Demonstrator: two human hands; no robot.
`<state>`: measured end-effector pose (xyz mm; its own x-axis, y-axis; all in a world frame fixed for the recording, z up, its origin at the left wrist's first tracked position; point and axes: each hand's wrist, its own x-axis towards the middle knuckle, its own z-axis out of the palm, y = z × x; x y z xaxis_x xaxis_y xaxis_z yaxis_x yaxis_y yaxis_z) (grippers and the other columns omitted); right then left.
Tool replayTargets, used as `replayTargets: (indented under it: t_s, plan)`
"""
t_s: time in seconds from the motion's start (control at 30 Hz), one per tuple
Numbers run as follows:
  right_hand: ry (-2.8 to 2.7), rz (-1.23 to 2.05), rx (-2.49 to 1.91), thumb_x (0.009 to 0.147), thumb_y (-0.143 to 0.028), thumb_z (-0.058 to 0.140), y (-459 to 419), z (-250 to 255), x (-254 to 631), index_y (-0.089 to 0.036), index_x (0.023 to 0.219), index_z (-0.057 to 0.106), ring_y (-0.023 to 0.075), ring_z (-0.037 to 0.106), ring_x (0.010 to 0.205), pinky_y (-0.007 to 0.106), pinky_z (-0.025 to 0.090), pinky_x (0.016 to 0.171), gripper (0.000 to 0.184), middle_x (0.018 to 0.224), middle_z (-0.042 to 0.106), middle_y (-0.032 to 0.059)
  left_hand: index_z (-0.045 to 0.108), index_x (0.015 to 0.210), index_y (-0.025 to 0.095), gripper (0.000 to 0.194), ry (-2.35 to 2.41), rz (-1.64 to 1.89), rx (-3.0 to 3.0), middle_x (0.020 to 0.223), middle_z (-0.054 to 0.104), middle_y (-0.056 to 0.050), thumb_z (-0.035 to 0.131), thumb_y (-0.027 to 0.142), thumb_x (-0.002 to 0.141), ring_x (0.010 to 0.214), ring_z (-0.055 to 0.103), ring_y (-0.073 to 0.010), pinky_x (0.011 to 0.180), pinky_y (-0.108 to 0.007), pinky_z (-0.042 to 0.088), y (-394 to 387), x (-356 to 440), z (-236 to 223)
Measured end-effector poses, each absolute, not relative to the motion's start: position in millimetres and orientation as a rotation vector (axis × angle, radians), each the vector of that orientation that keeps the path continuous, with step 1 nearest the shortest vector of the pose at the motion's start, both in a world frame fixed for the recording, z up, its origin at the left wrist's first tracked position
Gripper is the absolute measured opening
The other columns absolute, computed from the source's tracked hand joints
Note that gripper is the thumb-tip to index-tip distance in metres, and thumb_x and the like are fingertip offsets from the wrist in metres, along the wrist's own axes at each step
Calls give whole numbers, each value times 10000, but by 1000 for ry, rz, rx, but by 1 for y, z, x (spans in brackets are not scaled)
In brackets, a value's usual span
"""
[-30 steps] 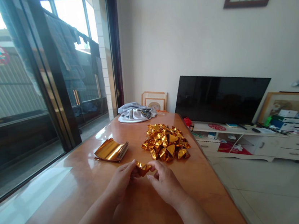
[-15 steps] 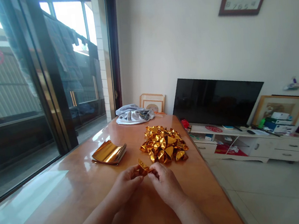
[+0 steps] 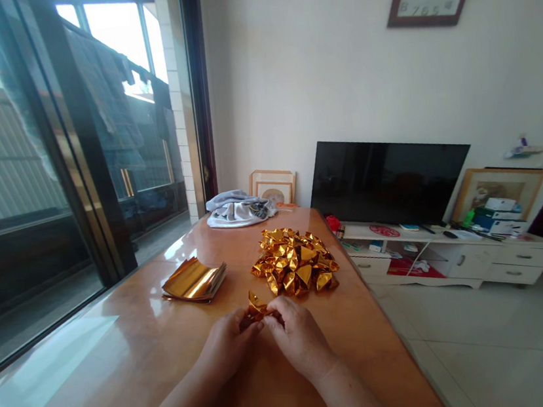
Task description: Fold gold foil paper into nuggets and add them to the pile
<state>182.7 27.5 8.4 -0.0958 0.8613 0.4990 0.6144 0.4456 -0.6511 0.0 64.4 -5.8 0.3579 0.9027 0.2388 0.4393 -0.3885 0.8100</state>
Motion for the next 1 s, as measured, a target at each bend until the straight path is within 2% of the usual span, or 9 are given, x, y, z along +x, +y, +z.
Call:
replayTargets:
  t_s: [0.37, 0.67, 1.0]
  plan:
    - [-1823, 306, -1264, 870, -108, 604, 25, 11, 180, -228, 953, 649, 162, 619, 788, 268, 468, 731, 152, 872, 673, 2, 719, 1009, 204, 220, 1156, 934, 1994, 923, 761, -48, 589, 322, 876, 848, 684, -223, 739, -258, 459, 64, 0, -2]
    - [-1835, 198, -1255, 885, -97, 587, 24, 11, 178, -224, 912, 631, 163, 623, 801, 257, 460, 735, 137, 869, 667, 7, 705, 1106, 227, 268, 1076, 983, 1972, 1053, 762, -48, 549, 322, 909, 970, 692, -239, 826, -256, 474, 67, -1, -3]
    - [-1844, 159, -1265, 905, -135, 575, 24, 13, 178, -225, 855, 627, 167, 614, 777, 259, 461, 715, 115, 845, 648, 17, 724, 1026, 228, 246, 1096, 1010, 1960, 985, 764, -40, 552, 364, 916, 913, 689, -233, 800, -255, 469, 68, 1, -7]
